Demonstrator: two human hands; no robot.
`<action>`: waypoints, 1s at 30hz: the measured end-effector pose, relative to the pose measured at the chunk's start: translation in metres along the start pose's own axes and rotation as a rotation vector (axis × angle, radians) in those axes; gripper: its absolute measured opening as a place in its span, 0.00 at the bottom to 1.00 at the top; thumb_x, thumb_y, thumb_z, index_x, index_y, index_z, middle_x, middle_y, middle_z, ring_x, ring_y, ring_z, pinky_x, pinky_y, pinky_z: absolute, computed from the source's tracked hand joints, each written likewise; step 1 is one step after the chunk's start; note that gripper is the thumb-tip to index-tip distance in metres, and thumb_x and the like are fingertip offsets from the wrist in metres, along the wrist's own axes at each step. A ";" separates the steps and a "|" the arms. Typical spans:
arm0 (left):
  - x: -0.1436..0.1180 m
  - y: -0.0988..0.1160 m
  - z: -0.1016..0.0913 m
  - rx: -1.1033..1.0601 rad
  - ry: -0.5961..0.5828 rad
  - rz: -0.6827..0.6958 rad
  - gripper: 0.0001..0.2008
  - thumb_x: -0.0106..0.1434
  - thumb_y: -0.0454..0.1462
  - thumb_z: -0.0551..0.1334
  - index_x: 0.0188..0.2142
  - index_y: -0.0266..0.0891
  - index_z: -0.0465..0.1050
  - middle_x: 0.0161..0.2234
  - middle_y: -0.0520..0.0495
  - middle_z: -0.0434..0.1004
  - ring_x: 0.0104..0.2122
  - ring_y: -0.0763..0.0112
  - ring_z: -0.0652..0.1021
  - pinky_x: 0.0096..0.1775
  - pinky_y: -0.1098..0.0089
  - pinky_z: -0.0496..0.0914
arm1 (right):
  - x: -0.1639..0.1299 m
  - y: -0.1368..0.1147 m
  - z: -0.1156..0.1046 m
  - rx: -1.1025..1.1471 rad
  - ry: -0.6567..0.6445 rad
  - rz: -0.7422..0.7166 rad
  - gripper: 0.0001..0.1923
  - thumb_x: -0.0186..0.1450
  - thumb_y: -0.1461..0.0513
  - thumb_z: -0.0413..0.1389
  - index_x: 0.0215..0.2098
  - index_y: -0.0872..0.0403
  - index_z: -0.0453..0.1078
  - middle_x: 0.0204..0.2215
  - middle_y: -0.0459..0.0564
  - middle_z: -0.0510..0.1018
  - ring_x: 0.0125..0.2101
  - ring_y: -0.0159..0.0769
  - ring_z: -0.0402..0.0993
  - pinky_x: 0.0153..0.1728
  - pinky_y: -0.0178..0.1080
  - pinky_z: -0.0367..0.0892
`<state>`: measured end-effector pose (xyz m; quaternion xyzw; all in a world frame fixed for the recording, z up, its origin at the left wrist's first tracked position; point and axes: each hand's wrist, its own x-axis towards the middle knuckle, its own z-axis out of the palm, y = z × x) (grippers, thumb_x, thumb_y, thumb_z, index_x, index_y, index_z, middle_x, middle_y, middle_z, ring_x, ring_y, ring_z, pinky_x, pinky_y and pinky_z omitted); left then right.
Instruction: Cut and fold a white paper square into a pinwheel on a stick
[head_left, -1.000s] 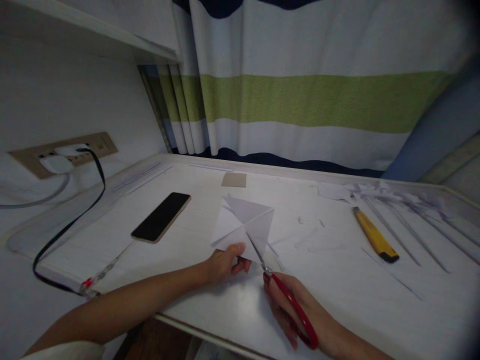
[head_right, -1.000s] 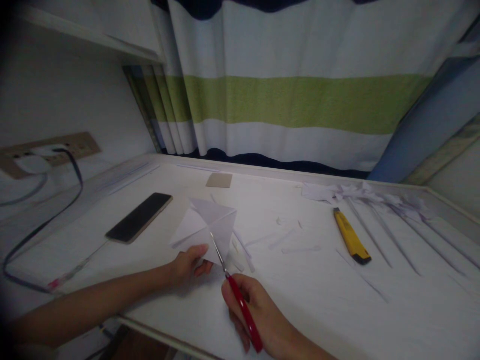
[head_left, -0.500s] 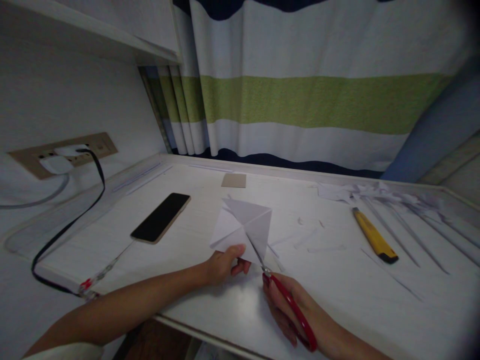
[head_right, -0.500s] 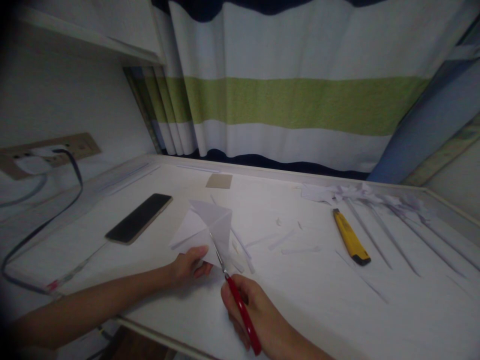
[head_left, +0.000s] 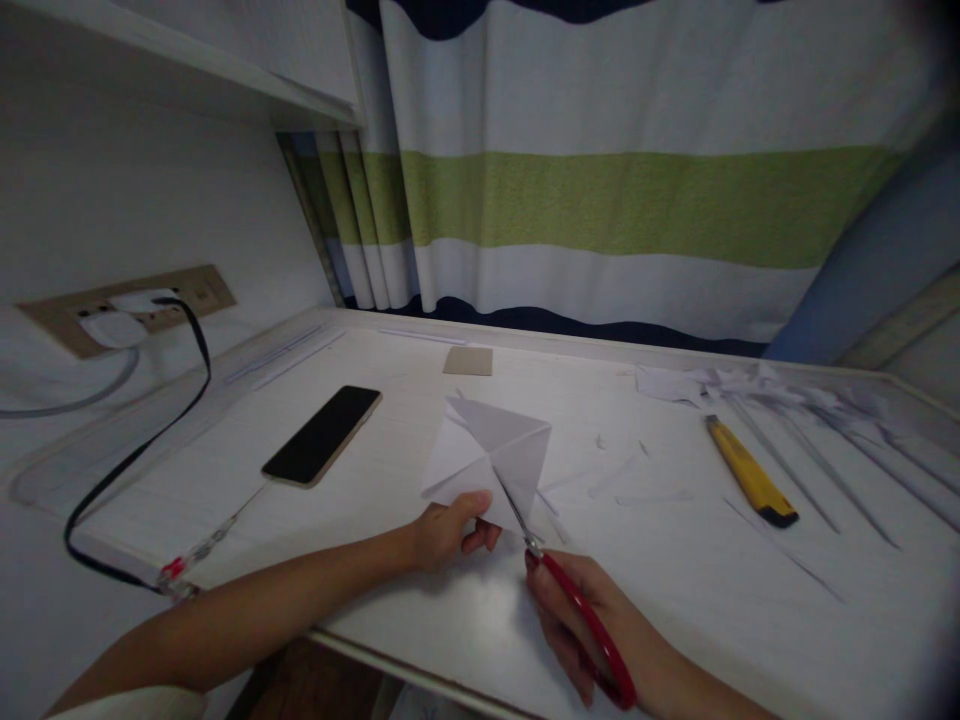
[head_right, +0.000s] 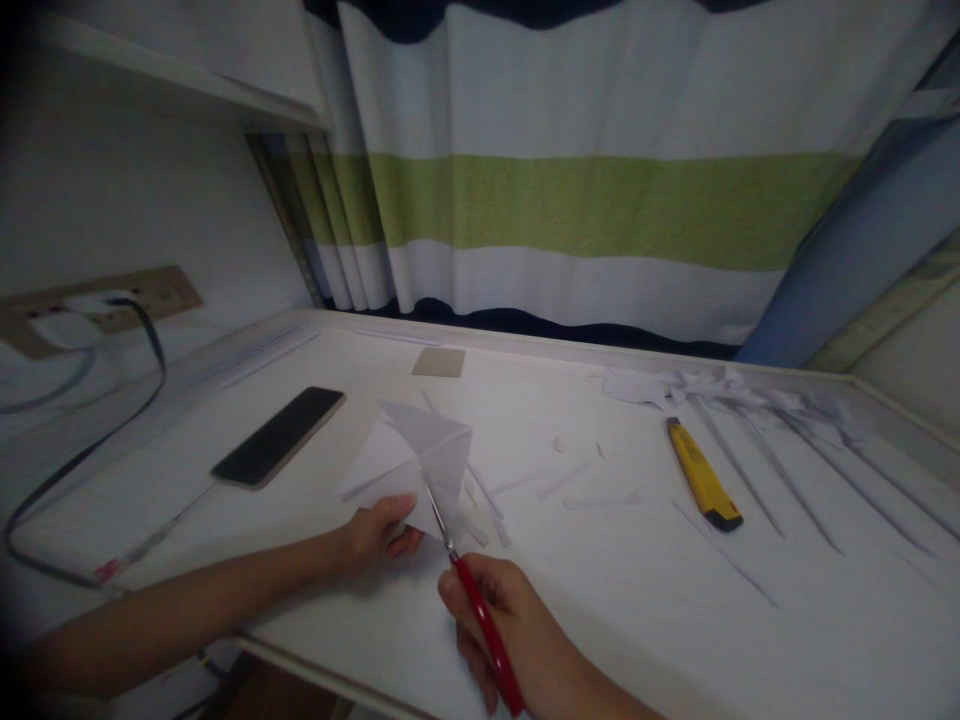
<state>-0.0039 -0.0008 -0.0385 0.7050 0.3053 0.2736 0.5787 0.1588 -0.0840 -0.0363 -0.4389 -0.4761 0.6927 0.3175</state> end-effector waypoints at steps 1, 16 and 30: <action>0.000 0.001 0.000 -0.003 0.002 0.002 0.25 0.56 0.48 0.41 0.13 0.37 0.59 0.09 0.54 0.53 0.12 0.77 0.58 0.20 0.73 0.54 | 0.000 0.000 0.000 -0.007 0.000 0.001 0.19 0.57 0.48 0.49 0.22 0.55 0.54 0.07 0.34 0.56 0.06 0.19 0.50 0.05 0.22 0.50; 0.001 0.000 0.000 -0.019 -0.006 -0.002 0.25 0.57 0.49 0.41 0.13 0.36 0.60 0.08 0.54 0.53 0.12 0.77 0.57 0.19 0.73 0.54 | -0.004 -0.018 0.007 -0.113 0.018 0.006 0.23 0.54 0.43 0.47 0.22 0.54 0.53 0.08 0.34 0.54 0.07 0.19 0.49 0.07 0.23 0.50; 0.000 0.002 0.001 -0.034 0.008 -0.019 0.25 0.55 0.50 0.42 0.12 0.37 0.59 0.08 0.54 0.53 0.12 0.77 0.57 0.19 0.72 0.53 | -0.004 -0.013 0.002 -0.127 -0.008 -0.027 0.25 0.53 0.41 0.45 0.24 0.55 0.54 0.11 0.34 0.54 0.09 0.19 0.48 0.08 0.25 0.46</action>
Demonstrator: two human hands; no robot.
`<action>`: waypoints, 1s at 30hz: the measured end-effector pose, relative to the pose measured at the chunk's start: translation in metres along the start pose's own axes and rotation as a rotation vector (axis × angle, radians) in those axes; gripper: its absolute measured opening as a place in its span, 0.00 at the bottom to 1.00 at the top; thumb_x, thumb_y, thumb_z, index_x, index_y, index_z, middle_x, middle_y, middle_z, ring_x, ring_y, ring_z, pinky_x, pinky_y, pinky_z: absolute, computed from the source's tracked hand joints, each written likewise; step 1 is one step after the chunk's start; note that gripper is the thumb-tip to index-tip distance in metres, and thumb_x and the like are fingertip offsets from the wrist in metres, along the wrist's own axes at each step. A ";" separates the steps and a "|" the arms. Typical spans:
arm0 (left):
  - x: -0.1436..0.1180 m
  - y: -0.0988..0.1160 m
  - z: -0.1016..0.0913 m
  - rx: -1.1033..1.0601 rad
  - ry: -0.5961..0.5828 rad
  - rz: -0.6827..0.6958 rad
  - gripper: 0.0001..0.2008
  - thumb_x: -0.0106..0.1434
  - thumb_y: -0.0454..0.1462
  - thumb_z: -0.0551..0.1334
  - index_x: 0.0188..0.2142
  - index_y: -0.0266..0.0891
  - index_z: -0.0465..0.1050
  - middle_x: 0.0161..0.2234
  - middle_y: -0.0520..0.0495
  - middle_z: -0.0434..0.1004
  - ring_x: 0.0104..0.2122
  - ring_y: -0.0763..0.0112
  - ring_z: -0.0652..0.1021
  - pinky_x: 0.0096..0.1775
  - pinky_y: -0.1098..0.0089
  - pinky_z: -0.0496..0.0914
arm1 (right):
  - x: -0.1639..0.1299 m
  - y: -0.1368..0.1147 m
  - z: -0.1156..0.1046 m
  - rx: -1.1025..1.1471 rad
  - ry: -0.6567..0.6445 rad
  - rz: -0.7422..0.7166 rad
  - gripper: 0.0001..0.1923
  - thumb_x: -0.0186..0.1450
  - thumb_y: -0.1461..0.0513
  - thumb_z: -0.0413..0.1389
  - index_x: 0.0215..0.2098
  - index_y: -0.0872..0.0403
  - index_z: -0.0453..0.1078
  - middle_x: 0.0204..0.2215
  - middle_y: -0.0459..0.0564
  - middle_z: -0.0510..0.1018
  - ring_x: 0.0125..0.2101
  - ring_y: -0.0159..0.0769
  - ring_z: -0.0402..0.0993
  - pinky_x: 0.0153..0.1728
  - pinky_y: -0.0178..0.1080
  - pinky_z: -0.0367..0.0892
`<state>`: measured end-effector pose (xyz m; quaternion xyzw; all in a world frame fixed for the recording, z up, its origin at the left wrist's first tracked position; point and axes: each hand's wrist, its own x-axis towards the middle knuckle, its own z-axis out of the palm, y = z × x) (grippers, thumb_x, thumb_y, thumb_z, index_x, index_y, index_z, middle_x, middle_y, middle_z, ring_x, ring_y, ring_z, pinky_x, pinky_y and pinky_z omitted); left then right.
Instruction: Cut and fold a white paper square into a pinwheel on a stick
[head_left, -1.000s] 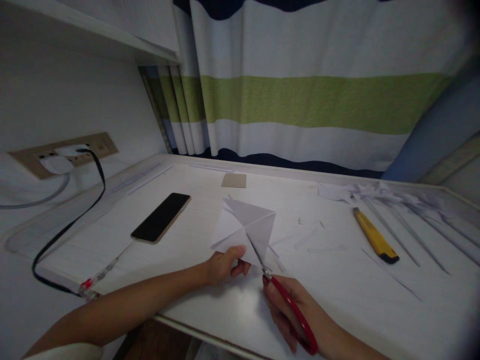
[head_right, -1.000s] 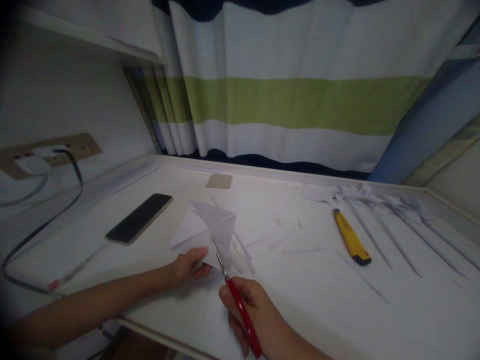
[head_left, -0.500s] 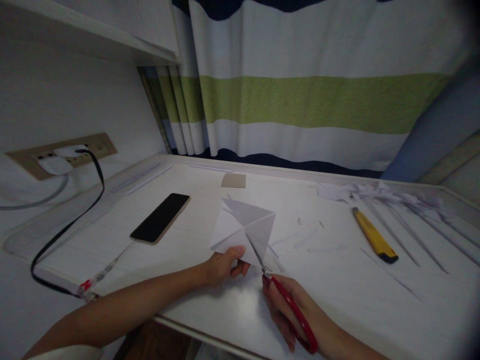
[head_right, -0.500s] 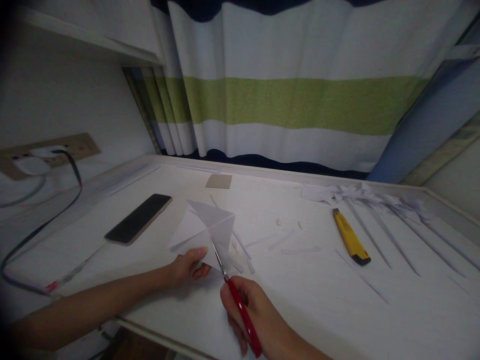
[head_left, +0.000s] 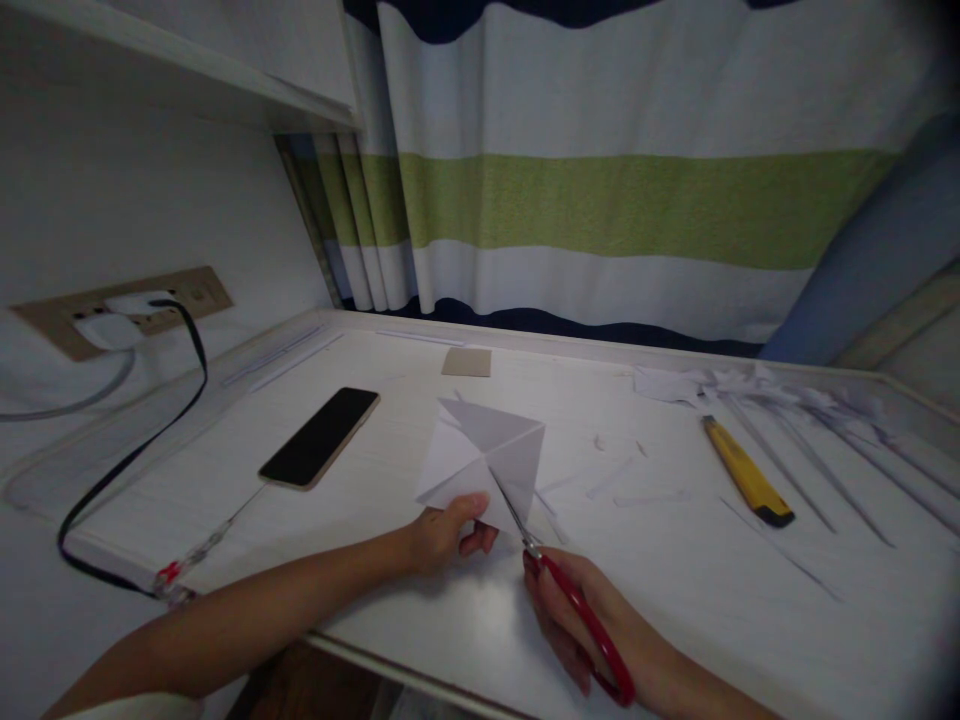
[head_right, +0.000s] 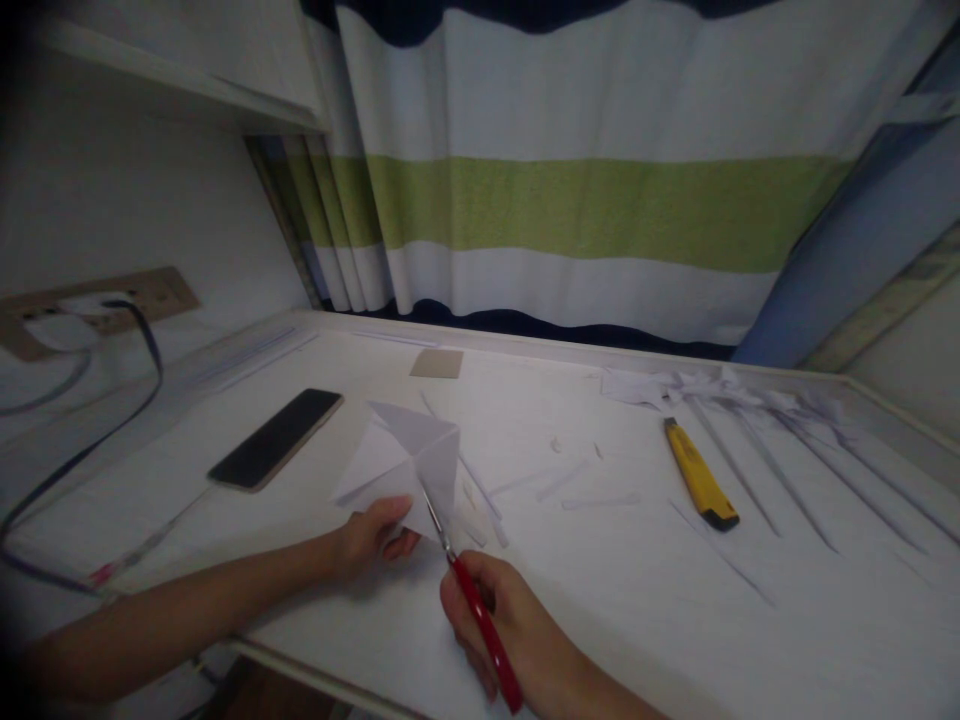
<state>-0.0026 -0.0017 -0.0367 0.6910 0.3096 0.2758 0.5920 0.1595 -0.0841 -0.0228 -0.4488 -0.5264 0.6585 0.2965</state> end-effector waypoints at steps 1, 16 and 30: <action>0.000 0.000 0.000 0.001 0.000 -0.003 0.25 0.55 0.50 0.42 0.12 0.37 0.59 0.08 0.54 0.52 0.12 0.77 0.57 0.20 0.72 0.54 | 0.000 0.000 0.000 -0.004 -0.005 -0.004 0.25 0.53 0.42 0.45 0.24 0.55 0.54 0.10 0.34 0.53 0.09 0.19 0.48 0.08 0.25 0.46; -0.001 -0.008 -0.004 0.023 -0.044 -0.058 0.26 0.55 0.52 0.41 0.12 0.37 0.58 0.09 0.53 0.54 0.13 0.76 0.59 0.21 0.72 0.55 | 0.000 0.004 -0.001 0.046 0.007 0.014 0.22 0.55 0.45 0.48 0.23 0.55 0.55 0.08 0.34 0.54 0.08 0.19 0.48 0.07 0.24 0.46; 0.000 -0.004 -0.003 0.036 -0.058 -0.030 0.25 0.55 0.51 0.41 0.13 0.37 0.58 0.10 0.53 0.54 0.14 0.76 0.59 0.21 0.72 0.55 | 0.001 0.009 -0.003 0.028 0.004 0.015 0.20 0.58 0.48 0.46 0.22 0.56 0.56 0.06 0.35 0.57 0.05 0.19 0.50 0.06 0.23 0.46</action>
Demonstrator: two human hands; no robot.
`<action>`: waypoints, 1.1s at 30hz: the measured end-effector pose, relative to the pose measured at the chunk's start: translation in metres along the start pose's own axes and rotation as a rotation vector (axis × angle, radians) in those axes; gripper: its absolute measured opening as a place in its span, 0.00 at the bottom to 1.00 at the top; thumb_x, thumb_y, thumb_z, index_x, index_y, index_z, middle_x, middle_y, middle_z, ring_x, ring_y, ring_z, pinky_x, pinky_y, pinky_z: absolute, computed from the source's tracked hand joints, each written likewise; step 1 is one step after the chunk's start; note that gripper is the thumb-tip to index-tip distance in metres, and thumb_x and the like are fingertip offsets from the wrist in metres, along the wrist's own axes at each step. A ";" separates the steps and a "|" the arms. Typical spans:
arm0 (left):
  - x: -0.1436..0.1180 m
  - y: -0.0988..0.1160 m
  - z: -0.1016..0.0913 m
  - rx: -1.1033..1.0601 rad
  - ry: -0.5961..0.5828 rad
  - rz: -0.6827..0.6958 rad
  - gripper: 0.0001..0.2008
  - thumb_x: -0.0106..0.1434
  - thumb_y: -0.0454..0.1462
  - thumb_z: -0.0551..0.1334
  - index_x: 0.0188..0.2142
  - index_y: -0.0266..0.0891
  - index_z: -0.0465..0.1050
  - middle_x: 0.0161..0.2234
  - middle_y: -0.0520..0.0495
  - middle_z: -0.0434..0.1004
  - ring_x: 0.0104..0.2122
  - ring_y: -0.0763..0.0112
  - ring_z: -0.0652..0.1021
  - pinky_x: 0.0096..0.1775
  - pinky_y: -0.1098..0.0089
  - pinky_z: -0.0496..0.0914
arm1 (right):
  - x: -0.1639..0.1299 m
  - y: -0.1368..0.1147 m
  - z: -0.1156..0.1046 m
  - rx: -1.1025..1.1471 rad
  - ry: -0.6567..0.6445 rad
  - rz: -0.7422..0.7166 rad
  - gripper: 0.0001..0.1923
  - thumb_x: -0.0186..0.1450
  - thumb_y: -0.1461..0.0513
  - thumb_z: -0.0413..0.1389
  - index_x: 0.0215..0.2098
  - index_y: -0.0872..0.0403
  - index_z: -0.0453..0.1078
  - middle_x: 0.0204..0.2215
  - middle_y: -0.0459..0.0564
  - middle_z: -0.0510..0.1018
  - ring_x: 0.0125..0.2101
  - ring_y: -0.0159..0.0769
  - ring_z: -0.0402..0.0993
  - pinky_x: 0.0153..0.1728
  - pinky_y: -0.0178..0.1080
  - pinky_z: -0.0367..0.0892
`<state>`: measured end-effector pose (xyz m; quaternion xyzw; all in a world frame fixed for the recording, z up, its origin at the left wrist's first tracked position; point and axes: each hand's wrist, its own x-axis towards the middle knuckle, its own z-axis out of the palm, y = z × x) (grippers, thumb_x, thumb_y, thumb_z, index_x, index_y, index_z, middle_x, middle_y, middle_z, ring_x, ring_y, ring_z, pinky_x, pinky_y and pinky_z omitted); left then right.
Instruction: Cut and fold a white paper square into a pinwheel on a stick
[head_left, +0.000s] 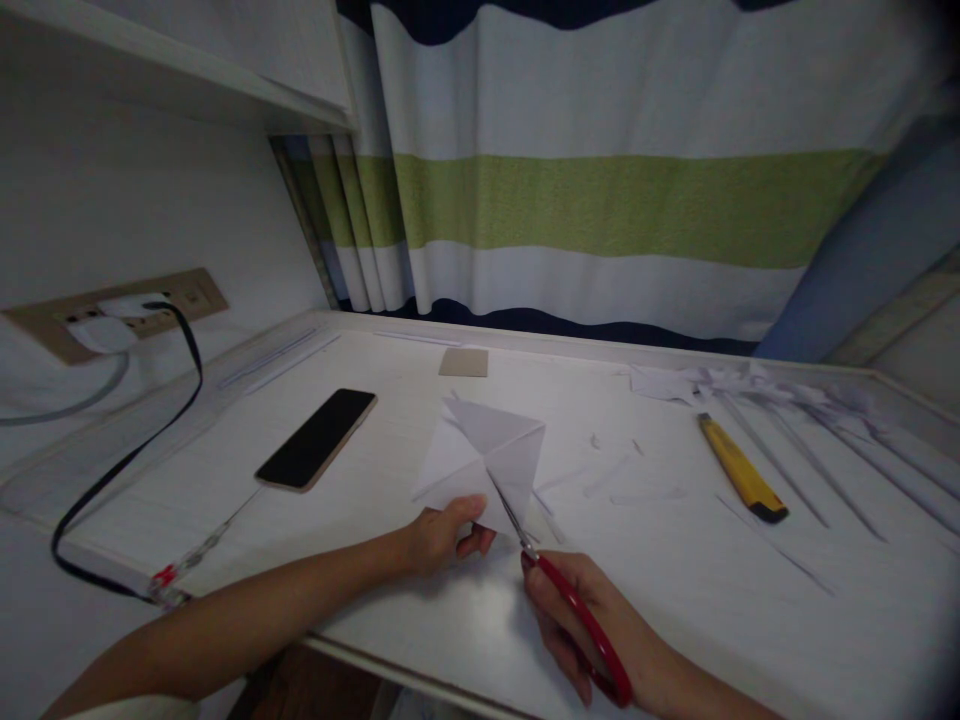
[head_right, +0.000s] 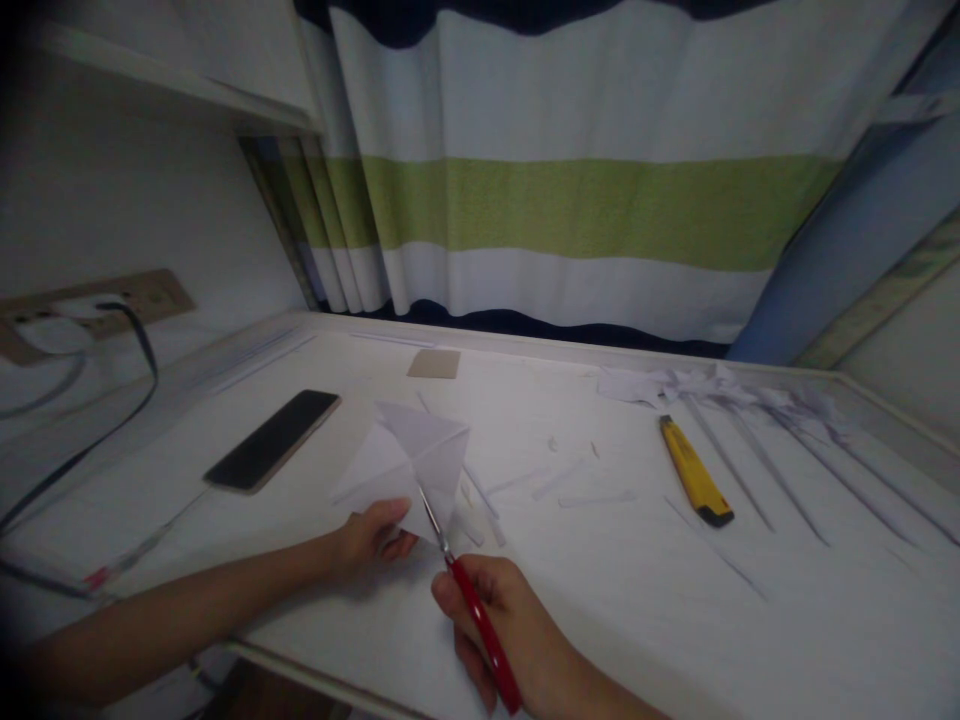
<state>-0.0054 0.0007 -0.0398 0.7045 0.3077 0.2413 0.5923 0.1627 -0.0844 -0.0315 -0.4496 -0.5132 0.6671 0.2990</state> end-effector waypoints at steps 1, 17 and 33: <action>0.000 0.000 0.000 -0.001 -0.001 0.004 0.25 0.56 0.51 0.41 0.13 0.37 0.58 0.09 0.53 0.54 0.14 0.76 0.59 0.21 0.72 0.55 | 0.000 0.000 0.000 0.004 0.000 0.004 0.20 0.58 0.47 0.46 0.22 0.56 0.56 0.06 0.35 0.58 0.05 0.19 0.50 0.06 0.23 0.46; -0.001 0.000 -0.001 -0.011 -0.009 0.001 0.26 0.57 0.50 0.40 0.13 0.37 0.58 0.10 0.54 0.54 0.14 0.76 0.59 0.22 0.72 0.55 | 0.001 -0.003 0.002 -0.011 -0.010 -0.018 0.21 0.57 0.45 0.46 0.24 0.55 0.53 0.09 0.34 0.56 0.08 0.19 0.50 0.07 0.24 0.48; -0.002 0.001 0.002 -0.047 -0.010 -0.016 0.27 0.54 0.54 0.41 0.13 0.37 0.58 0.10 0.53 0.53 0.14 0.76 0.58 0.21 0.72 0.54 | -0.002 -0.004 0.001 -0.015 -0.042 -0.024 0.22 0.56 0.43 0.44 0.26 0.54 0.54 0.13 0.35 0.54 0.11 0.20 0.49 0.10 0.26 0.47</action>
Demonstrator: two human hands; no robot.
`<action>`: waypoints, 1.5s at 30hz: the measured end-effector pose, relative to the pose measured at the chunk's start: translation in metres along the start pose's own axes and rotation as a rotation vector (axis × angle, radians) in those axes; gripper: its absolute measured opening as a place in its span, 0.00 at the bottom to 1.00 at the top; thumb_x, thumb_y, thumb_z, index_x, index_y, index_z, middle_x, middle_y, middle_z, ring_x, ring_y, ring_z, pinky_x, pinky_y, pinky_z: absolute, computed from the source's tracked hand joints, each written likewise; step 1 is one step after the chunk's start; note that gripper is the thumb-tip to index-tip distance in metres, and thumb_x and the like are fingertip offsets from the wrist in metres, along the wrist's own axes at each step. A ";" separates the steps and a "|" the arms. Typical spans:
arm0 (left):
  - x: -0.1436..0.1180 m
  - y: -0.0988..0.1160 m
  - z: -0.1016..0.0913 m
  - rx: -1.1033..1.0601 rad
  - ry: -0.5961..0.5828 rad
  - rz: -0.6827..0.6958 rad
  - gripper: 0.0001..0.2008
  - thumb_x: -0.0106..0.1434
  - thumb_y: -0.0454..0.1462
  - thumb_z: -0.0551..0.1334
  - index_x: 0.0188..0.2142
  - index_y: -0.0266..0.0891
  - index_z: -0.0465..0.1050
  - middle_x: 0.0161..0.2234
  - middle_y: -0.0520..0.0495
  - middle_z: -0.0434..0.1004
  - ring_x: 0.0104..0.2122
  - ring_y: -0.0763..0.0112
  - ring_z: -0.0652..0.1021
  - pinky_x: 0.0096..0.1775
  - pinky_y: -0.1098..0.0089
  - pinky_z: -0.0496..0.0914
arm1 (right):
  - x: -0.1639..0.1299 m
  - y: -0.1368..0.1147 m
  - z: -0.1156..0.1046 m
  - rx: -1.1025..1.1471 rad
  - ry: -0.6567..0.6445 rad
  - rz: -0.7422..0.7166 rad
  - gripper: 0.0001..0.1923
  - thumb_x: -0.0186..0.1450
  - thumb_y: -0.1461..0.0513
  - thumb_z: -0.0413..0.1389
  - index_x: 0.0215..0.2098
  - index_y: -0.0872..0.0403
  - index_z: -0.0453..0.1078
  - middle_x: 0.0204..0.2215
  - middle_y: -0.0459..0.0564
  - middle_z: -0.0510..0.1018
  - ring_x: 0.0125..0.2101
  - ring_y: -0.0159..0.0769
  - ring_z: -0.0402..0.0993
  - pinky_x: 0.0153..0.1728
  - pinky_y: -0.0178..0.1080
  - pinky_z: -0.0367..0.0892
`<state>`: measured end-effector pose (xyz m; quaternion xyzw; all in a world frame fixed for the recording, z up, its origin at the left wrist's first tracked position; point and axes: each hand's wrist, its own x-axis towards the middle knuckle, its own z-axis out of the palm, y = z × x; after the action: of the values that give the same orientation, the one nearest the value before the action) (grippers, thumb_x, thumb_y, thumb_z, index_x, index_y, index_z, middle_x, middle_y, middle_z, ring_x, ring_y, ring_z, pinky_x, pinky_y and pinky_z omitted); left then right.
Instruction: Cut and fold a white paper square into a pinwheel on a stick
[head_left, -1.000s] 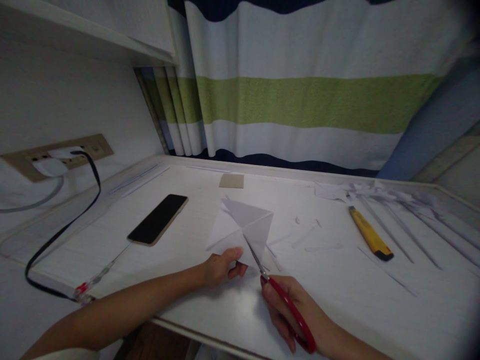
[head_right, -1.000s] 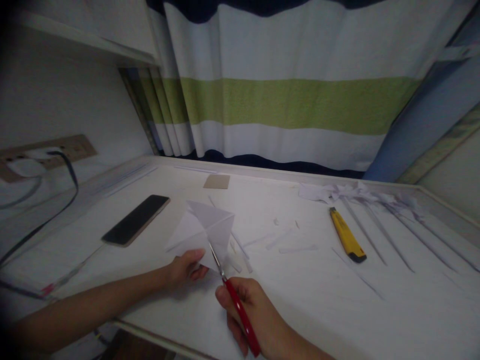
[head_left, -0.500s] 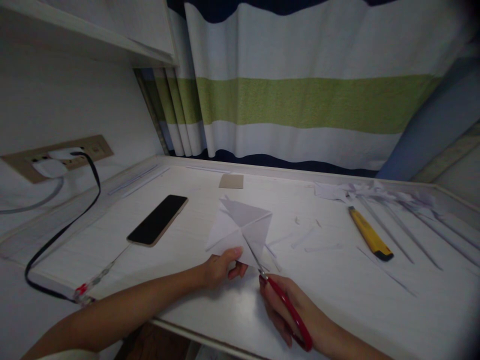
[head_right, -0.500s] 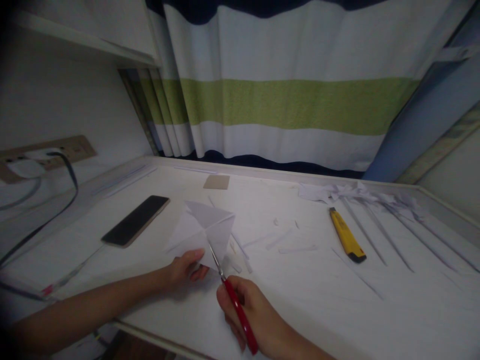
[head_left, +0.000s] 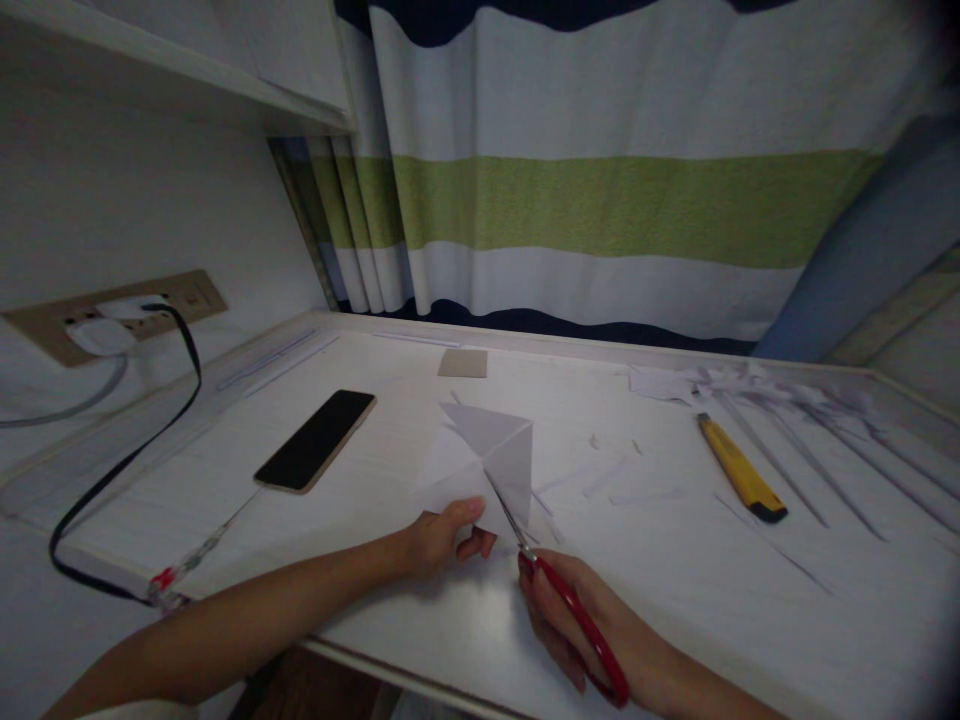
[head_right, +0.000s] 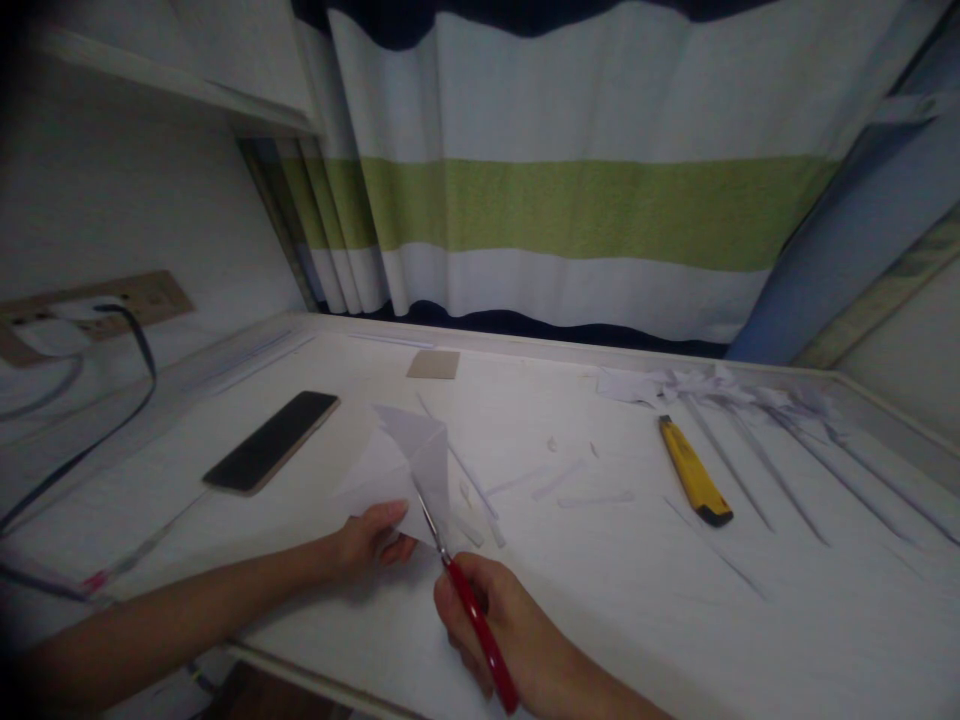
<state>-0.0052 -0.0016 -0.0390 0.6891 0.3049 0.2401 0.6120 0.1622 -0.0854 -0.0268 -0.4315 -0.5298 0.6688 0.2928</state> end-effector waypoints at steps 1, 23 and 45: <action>0.000 0.000 0.000 0.000 0.000 -0.004 0.27 0.54 0.54 0.41 0.13 0.37 0.58 0.10 0.53 0.53 0.14 0.76 0.58 0.21 0.72 0.53 | 0.000 0.000 0.000 0.004 0.000 0.002 0.22 0.56 0.43 0.44 0.26 0.54 0.53 0.13 0.35 0.54 0.11 0.20 0.48 0.10 0.26 0.47; 0.001 0.001 0.001 -0.046 0.037 0.055 0.26 0.55 0.52 0.42 0.14 0.36 0.61 0.10 0.54 0.53 0.14 0.77 0.58 0.21 0.73 0.54 | 0.002 0.002 -0.002 -0.087 0.053 0.090 0.23 0.56 0.44 0.45 0.24 0.56 0.57 0.07 0.36 0.58 0.06 0.20 0.52 0.07 0.24 0.47; 0.014 0.000 0.013 -0.209 -0.009 0.044 0.22 0.62 0.44 0.41 0.18 0.36 0.61 0.11 0.57 0.52 0.13 0.80 0.56 0.20 0.77 0.53 | 0.024 0.024 -0.135 -1.400 0.767 -0.034 0.24 0.54 0.47 0.44 0.35 0.57 0.65 0.31 0.59 0.74 0.26 0.43 0.74 0.24 0.40 0.69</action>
<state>0.0141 -0.0004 -0.0411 0.6291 0.2603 0.2811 0.6764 0.2730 -0.0102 -0.0656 -0.7070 -0.6957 -0.0189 0.1258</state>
